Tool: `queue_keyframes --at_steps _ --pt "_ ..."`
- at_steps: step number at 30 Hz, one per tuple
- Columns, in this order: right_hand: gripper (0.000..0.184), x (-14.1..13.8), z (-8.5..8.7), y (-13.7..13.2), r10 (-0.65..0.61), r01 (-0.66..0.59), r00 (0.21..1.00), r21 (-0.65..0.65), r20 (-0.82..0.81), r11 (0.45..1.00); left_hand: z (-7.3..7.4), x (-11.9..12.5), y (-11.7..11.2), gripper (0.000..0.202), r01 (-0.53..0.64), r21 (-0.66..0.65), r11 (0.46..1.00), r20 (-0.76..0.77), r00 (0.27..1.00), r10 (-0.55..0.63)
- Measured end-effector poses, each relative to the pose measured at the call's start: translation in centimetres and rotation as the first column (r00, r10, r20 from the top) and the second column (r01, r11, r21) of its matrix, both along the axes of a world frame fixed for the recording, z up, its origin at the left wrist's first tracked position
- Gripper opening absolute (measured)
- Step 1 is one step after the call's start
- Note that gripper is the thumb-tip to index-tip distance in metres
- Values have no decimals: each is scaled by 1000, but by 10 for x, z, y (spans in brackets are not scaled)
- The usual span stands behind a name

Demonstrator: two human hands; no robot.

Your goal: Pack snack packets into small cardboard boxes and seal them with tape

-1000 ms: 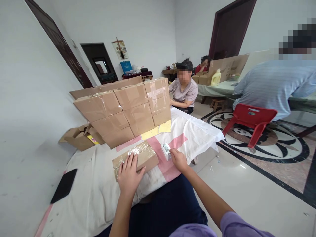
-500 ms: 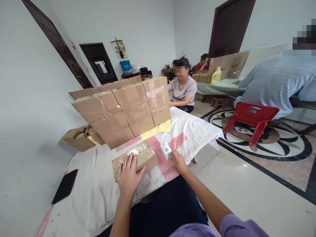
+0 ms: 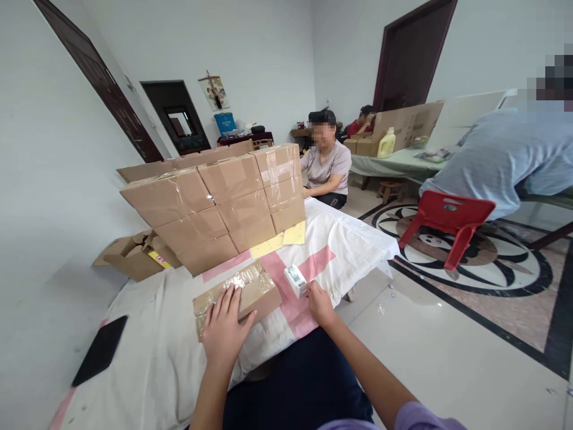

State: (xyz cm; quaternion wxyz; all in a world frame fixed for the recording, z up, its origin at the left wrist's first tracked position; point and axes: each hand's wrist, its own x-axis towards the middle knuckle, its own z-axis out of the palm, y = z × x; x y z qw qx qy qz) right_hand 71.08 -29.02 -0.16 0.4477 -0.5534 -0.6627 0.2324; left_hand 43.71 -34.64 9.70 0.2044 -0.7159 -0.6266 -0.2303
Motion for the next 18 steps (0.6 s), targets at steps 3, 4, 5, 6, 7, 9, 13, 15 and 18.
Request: queue_keyframes --at_steps 3,4,5,6,7,9,13,15,18 --pt "15 -2 7 -6 -35 34 998 -15 -50 999 -5 -2 4 57 4 14 1000 -6 1000 -4" --pt "16 -3 10 -7 -56 54 996 -29 -68 998 -6 -3 6 57 4 14 1000 -9 1000 -4" --pt "18 -4 14 -8 -83 79 993 -52 -87 996 -7 -4 7 58 3 13 1000 -12 1000 -3" --pt "22 -6 17 -7 -112 104 988 -85 -105 991 -9 -5 9 58 0 13 1000 -14 1000 1" --pt "27 -9 20 -6 -142 126 982 -129 -123 984 -10 -6 11 58 -6 13 1000 -15 1000 7" --pt "41 -14 25 0 -187 143 968 -244 -165 959 -12 -8 14 59 -18 19 1000 -16 1000 19" --pt "56 -21 32 14 -212 30 923 -487 -322 873 -17 -10 17 61 -19 38 999 -29 999 20" --pt "56 -22 34 18 -225 -36 884 -541 -409 840 -19 -10 18 61 -14 52 999 -31 999 16" --pt "50 -21 34 16 -251 -92 820 -552 -514 828 -20 -11 19 61 -12 71 997 -25 1000 14"
